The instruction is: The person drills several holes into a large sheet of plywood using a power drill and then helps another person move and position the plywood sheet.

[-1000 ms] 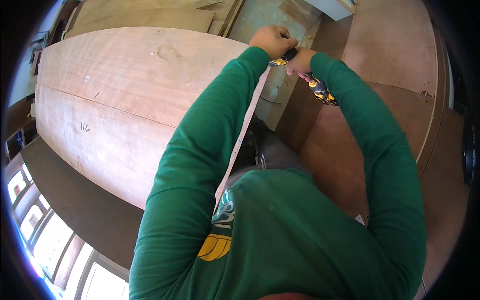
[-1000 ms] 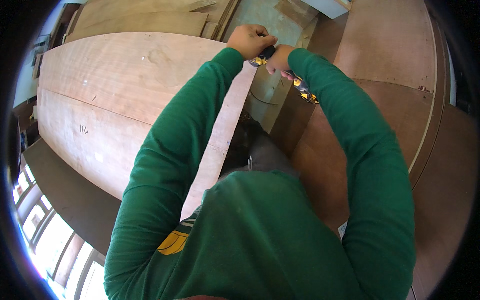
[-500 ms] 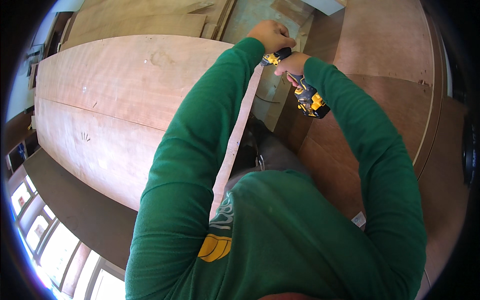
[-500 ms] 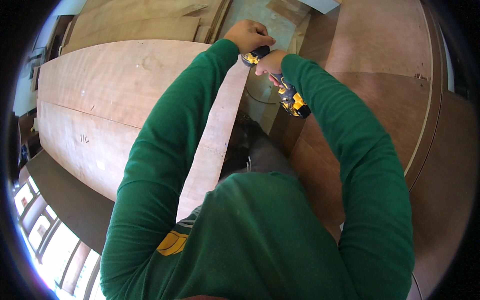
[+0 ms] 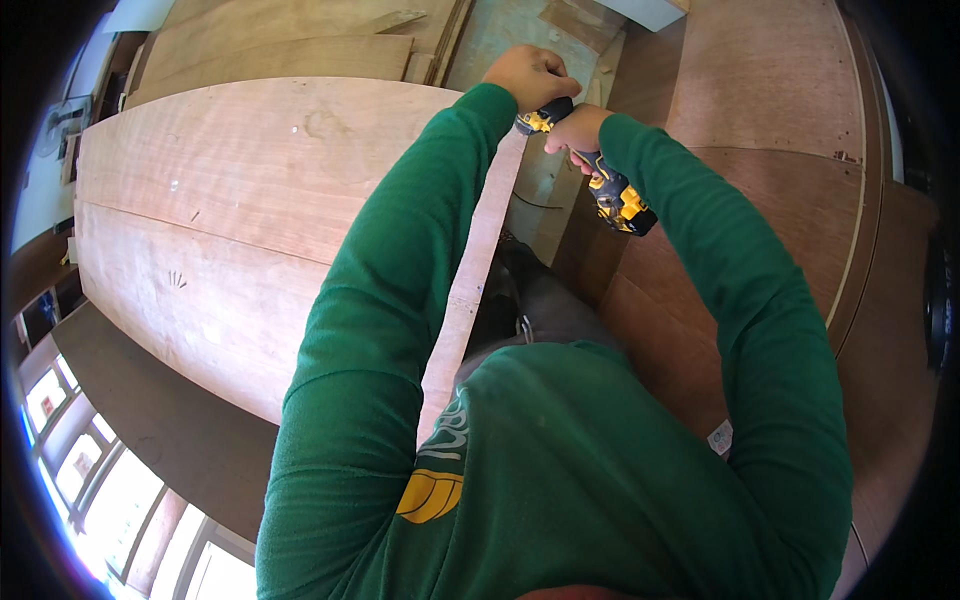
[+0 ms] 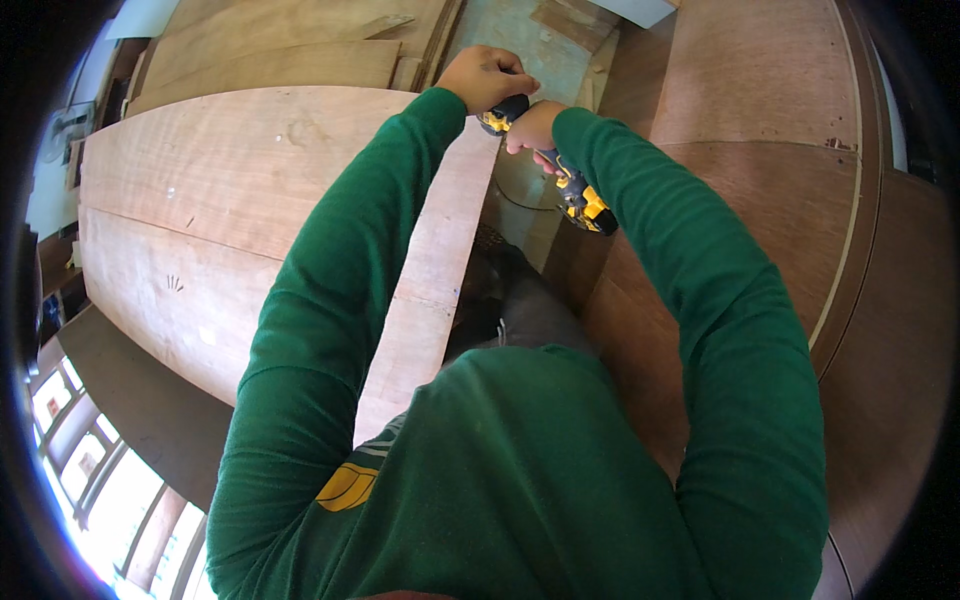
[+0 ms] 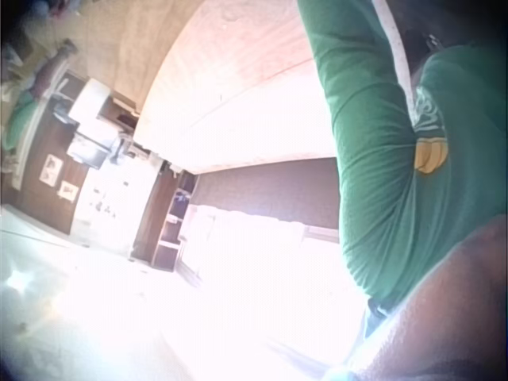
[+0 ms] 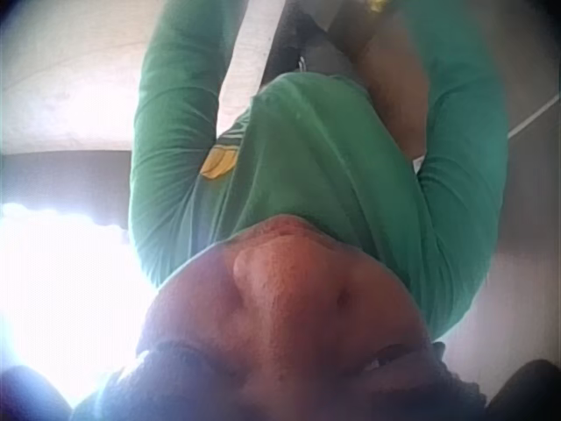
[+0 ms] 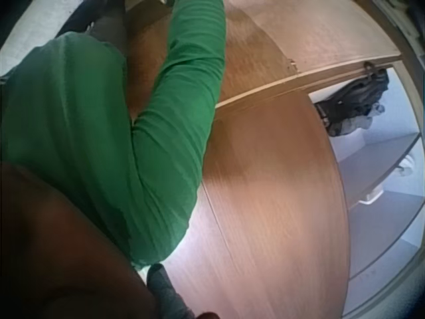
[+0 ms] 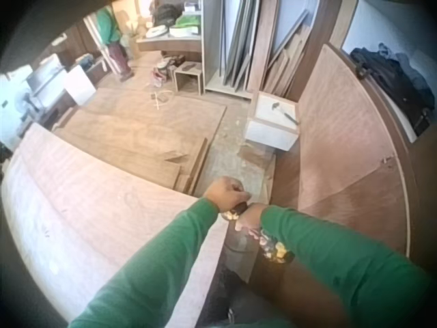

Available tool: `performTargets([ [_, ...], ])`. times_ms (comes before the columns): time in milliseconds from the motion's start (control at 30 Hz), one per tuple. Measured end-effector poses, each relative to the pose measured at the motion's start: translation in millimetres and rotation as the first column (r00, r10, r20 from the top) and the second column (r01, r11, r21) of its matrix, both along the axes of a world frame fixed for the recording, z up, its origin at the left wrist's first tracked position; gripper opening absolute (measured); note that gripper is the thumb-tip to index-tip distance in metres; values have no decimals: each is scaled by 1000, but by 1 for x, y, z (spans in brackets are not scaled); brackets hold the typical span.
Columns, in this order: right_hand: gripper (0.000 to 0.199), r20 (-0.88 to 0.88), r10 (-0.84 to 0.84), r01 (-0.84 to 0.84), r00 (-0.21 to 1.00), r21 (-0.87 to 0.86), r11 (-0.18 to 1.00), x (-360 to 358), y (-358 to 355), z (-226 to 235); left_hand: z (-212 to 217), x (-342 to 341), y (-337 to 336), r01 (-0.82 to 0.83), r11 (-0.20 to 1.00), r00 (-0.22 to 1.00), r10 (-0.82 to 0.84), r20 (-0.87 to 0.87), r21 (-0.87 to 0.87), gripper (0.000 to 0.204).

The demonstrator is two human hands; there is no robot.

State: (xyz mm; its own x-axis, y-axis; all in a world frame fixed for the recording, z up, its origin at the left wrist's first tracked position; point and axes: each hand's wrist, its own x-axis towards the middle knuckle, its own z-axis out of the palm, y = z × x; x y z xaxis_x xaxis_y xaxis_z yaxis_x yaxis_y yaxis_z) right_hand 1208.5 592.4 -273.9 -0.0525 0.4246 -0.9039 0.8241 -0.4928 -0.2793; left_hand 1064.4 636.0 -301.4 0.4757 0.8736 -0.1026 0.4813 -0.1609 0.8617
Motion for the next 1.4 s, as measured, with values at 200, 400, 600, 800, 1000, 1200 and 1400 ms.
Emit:
performTargets([
  [200, 27, 2, 20, -20, 1000, -17, 1000, -9, 3, 7, 1, -11, -1, -44, 998, 997, 46, 54, -46, 35],
  [400, 32, 20, 46, -45, 999, -46, 998, -14, 8, 8, 2, -17, -3, -75, 996, 994, 79, 76, -46, 33],
  [600, 29, 20, 44, -43, 999, -55, 998, -20, 12, 9, 2, -25, -4, -100, 989, 987, 113, 118, -106, 34],
  [800, 29, 28, 50, -48, 998, -58, 997, -21, 14, 9, 2, -25, -1, -103, 994, 992, 105, 63, -34, 33],
  [1000, 28, 82, 64, -62, 995, -35, 997, -27, 15, 15, 1, -29, -5, -144, 983, 981, 157, 118, -113, 34],
  [1200, 22, 140, 207, -204, 968, -40, 978, -38, 22, 27, -4, -38, -13, -257, 956, 947, 279, 161, -144, 34],
  [1400, 19, 163, 306, -312, 938, 12, 950, -30, 32, 19, 1, -28, -27, -412, 901, 895, 428, 122, -137, 38],
])
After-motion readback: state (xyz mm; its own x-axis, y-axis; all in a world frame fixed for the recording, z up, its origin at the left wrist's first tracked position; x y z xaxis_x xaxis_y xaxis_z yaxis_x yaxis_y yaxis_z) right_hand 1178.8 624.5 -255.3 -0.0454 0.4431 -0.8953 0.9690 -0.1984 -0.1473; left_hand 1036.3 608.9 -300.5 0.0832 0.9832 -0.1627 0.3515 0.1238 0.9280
